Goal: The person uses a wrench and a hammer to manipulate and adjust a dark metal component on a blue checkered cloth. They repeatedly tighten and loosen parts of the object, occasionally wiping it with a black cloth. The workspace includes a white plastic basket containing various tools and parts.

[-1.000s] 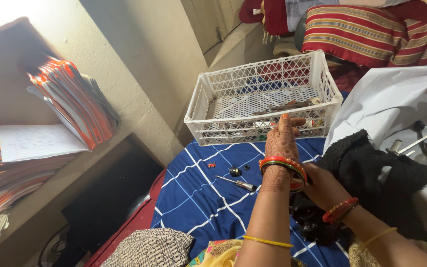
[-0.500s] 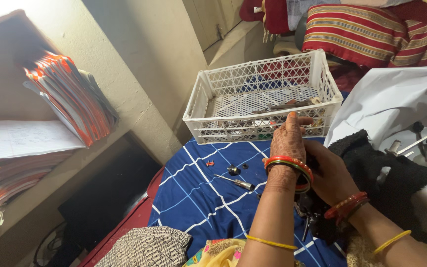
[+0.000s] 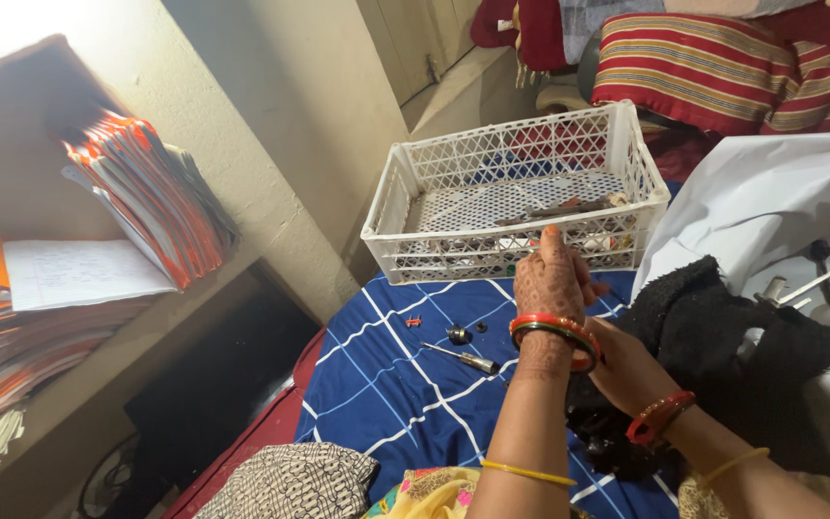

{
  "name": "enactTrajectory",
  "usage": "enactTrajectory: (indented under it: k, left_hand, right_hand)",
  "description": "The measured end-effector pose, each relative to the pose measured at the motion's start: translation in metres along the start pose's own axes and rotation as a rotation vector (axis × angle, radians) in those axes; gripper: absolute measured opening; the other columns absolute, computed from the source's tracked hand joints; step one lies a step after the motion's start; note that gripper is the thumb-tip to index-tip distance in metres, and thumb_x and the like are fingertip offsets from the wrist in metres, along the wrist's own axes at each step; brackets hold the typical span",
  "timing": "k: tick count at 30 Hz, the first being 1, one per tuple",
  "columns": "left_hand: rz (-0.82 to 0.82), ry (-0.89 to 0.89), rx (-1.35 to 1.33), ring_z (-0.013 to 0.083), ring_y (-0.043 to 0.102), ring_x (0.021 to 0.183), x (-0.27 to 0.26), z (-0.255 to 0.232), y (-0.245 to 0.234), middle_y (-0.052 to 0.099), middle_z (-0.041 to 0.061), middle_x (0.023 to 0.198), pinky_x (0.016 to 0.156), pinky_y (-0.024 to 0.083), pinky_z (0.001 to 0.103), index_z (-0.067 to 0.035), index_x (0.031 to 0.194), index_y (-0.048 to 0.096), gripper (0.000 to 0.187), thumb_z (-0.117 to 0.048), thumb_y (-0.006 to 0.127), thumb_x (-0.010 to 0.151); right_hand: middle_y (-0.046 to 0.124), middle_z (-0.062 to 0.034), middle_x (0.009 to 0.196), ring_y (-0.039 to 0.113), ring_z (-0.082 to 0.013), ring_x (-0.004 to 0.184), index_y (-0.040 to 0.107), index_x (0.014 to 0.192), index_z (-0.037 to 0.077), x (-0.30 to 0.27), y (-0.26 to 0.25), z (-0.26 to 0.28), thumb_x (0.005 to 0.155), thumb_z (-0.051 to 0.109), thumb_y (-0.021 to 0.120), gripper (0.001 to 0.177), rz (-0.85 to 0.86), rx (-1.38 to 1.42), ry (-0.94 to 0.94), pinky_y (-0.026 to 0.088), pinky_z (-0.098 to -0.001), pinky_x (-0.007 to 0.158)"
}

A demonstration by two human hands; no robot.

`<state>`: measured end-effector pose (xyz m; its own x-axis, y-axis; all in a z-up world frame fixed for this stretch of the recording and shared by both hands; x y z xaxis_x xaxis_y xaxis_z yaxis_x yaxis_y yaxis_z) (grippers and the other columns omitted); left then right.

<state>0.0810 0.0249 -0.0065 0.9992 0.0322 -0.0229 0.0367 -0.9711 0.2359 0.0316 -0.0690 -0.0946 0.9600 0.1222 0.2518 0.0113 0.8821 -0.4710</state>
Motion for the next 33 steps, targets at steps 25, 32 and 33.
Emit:
enactTrajectory:
  k: [25, 32, 33]
  left_hand:
    - [-0.106, 0.115, 0.779, 0.0367, 0.055, 0.119, -0.051, -0.049, -0.001, 0.068, 0.016, 0.114, 0.102, 0.039, 0.057, -0.015, 0.12, 0.055, 0.043, -0.052, 0.04, 0.105]
    - [-0.246, 0.416, 0.914, 0.0372, 0.059, 0.118, -0.05, -0.057, -0.004, 0.07, 0.014, 0.113, 0.098, 0.042, 0.057, -0.015, 0.111, 0.062, 0.046, -0.056, 0.042, 0.1]
    - [-0.273, 0.49, 0.934, 0.0366, 0.061, 0.116, -0.051, -0.059, -0.005, 0.071, 0.014, 0.112, 0.098, 0.043, 0.056, -0.015, 0.111, 0.062, 0.046, -0.056, 0.043, 0.101]
  right_hand:
    - [0.078, -0.0066, 0.097, 0.067, -0.0092, 0.089, 0.073, 0.113, -0.002, 0.017, -0.014, 0.001, 0.089, 0.011, 0.071, 0.027, 0.139, 0.156, -0.094, 0.057, -0.0311, 0.078]
    - [0.07, -0.0055, 0.12, 0.063, -0.0095, 0.106, 0.059, 0.138, 0.0, 0.01, -0.033, 0.062, 0.087, 0.009, 0.071, 0.053, 0.011, 0.508, -0.157, 0.055, -0.0293, 0.092]
    - [0.07, -0.0056, 0.12, 0.062, -0.0094, 0.106, 0.058, 0.139, 0.001, 0.009, -0.031, 0.065, 0.087, 0.01, 0.07, 0.054, -0.003, 0.504, -0.153, 0.054, -0.0291, 0.091]
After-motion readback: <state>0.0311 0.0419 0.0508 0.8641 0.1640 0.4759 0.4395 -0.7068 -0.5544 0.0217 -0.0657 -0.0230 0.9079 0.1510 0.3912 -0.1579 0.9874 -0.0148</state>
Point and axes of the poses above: each hand's wrist, its own x-axis towards the middle knuckle, its own y-axis out of the palm, z = x × y, the point moved 9 cm from there along x, towards the middle knuckle
